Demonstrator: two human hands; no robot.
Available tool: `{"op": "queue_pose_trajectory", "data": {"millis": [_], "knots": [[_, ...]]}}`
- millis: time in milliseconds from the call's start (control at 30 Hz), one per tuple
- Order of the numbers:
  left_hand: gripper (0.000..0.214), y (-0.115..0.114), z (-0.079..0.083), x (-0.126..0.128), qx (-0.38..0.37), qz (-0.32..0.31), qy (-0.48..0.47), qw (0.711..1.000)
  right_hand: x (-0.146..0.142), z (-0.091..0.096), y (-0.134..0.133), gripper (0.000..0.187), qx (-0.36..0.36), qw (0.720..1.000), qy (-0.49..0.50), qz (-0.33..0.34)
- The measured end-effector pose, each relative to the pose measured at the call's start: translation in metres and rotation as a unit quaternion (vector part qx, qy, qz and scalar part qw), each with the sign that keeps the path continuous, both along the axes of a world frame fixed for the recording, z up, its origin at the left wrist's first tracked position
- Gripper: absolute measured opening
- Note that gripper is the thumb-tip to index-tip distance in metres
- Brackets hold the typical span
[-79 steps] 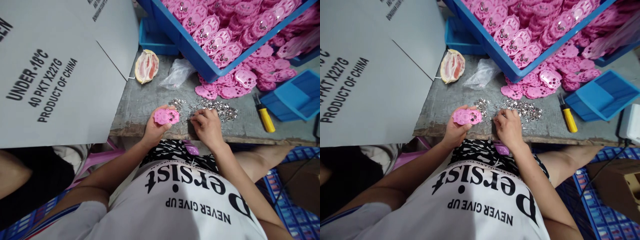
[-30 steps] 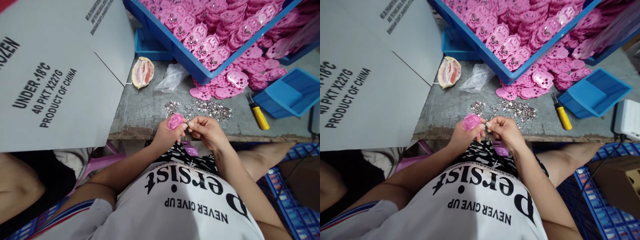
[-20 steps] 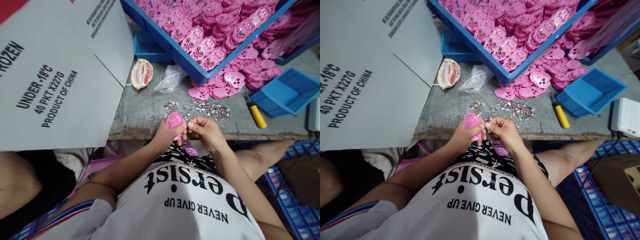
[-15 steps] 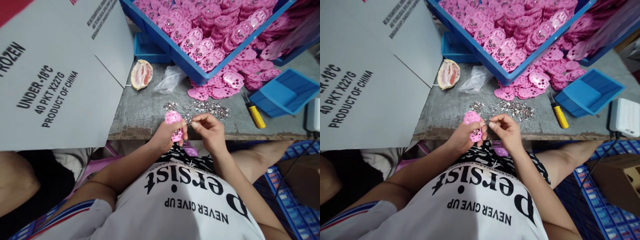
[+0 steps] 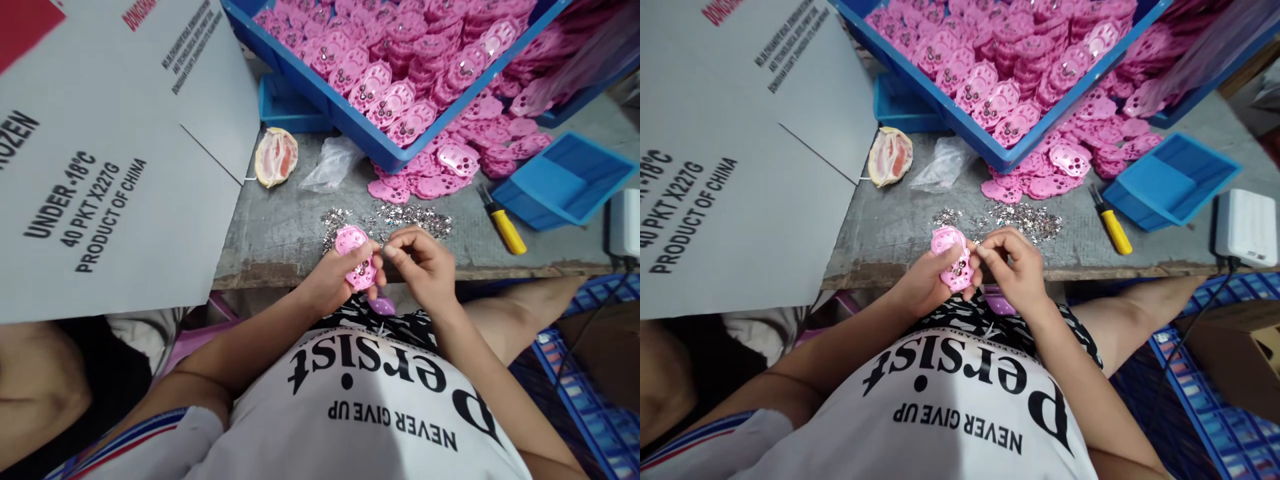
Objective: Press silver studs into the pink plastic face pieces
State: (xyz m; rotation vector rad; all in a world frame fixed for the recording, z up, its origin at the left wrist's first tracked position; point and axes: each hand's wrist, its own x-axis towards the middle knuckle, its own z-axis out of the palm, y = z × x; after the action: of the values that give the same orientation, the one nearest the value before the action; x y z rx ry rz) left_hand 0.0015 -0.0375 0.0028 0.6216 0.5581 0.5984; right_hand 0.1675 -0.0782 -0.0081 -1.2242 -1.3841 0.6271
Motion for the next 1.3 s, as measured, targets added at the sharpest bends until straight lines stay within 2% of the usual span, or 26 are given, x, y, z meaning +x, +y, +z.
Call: {"op": "queue_pose_trajectory", "data": {"millis": [67,133,200,267,400,467,567,733,900,1133,1300], "knots": [[0.040,0.001,-0.001,0.000,0.024,0.027,-0.042,0.998,-0.001,-0.005,0.001,0.012,-0.046,0.992,0.115,-0.025],[0.047,0.001,-0.005,-0.001,0.059,0.032,-0.069,0.995,-0.003,-0.010,0.002,0.017,-0.083,0.973,0.213,-0.037],[0.050,0.002,-0.010,-0.004,0.112,0.018,-0.064,0.991,-0.005,-0.013,0.002,0.021,-0.114,0.953,0.276,-0.049],[0.048,0.003,-0.018,-0.006,0.197,0.016,-0.038,0.980,-0.009,-0.012,0.000,0.022,-0.135,0.936,0.320,-0.054],[0.047,0.006,-0.031,-0.007,0.407,0.110,-0.001,0.907,-0.019,-0.002,-0.007,0.018,-0.177,0.908,0.378,-0.024],[0.050,0.008,-0.035,-0.005,0.463,0.142,0.000,0.875,-0.025,0.001,-0.011,0.017,-0.199,0.896,0.397,-0.005],[0.054,0.008,-0.038,-0.003,0.509,0.155,0.004,0.847,-0.032,0.002,-0.013,0.014,-0.209,0.889,0.407,0.004],[0.054,0.007,-0.039,-0.001,0.538,0.158,0.004,0.828,-0.035,0.002,-0.013,0.011,-0.202,0.892,0.405,-0.010],[0.056,0.006,-0.039,0.001,0.541,0.164,-0.004,0.825,-0.036,0.004,-0.013,0.011,-0.212,0.891,0.401,-0.007],[0.057,0.004,-0.041,0.001,0.530,0.163,0.002,0.832,-0.037,0.004,-0.015,0.015,-0.220,0.892,0.396,-0.005],[0.046,-0.002,-0.036,-0.001,0.480,0.167,0.045,0.860,-0.037,0.002,-0.016,0.015,-0.208,0.902,0.377,-0.008]]}}
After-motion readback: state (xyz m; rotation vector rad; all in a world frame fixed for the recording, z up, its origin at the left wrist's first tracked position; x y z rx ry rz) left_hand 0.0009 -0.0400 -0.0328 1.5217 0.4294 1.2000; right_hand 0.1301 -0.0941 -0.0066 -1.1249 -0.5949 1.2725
